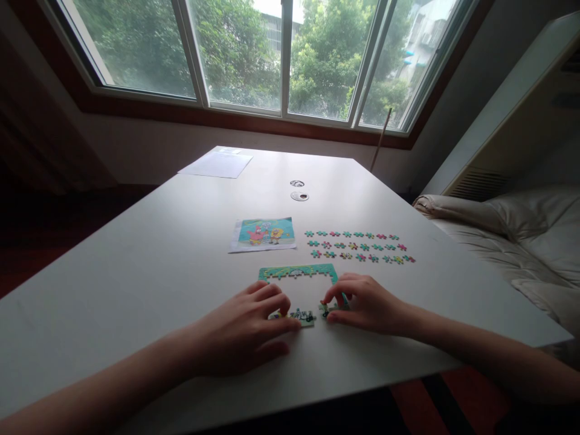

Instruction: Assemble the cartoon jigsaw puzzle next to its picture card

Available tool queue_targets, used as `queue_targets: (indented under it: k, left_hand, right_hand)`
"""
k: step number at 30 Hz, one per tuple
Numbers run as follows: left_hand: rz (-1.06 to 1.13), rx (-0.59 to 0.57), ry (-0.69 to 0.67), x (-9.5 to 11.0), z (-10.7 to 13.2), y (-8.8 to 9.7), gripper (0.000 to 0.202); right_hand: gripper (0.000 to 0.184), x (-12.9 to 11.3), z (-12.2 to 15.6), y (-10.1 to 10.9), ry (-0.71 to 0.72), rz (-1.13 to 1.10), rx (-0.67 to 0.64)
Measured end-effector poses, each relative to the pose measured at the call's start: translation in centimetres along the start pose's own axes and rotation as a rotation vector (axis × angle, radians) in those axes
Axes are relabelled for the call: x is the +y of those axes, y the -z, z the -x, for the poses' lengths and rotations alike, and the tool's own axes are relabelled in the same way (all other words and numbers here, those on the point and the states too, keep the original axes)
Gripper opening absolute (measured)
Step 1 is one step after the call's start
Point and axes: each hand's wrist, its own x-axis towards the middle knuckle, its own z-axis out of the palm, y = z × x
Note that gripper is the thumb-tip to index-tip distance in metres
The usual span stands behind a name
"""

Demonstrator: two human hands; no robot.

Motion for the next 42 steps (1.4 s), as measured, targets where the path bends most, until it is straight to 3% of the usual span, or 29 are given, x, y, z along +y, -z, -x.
queue_targets:
  k: [8, 21, 29, 42]
  left_hand:
    - [0.016, -0.034, 0.007, -0.2, -0.2, -0.1, 0.028]
    - [0.003, 0.008, -0.019, -0.1, -0.2, -0.1, 0.026]
    - [0.008, 0.019, -0.021, -0.1, -0.2, -0.1, 0.027]
    - [-0.004, -0.045, -0.025, 1.2, -1.3, -0.8, 0.053]
  right_hand:
    - [0.019, -0.5, 0.0, -0.9, -0.018, 0.010, -0.025]
    - [0.018, -0.4, 0.0, -1.2, -0.013, -0.003, -0.014]
    - [0.023, 0.2, 0.3, 0.1, 0.026, 0.018, -0.032]
    - [0.013, 0.0, 0.0, 0.1, 0.032, 0.032, -0.080]
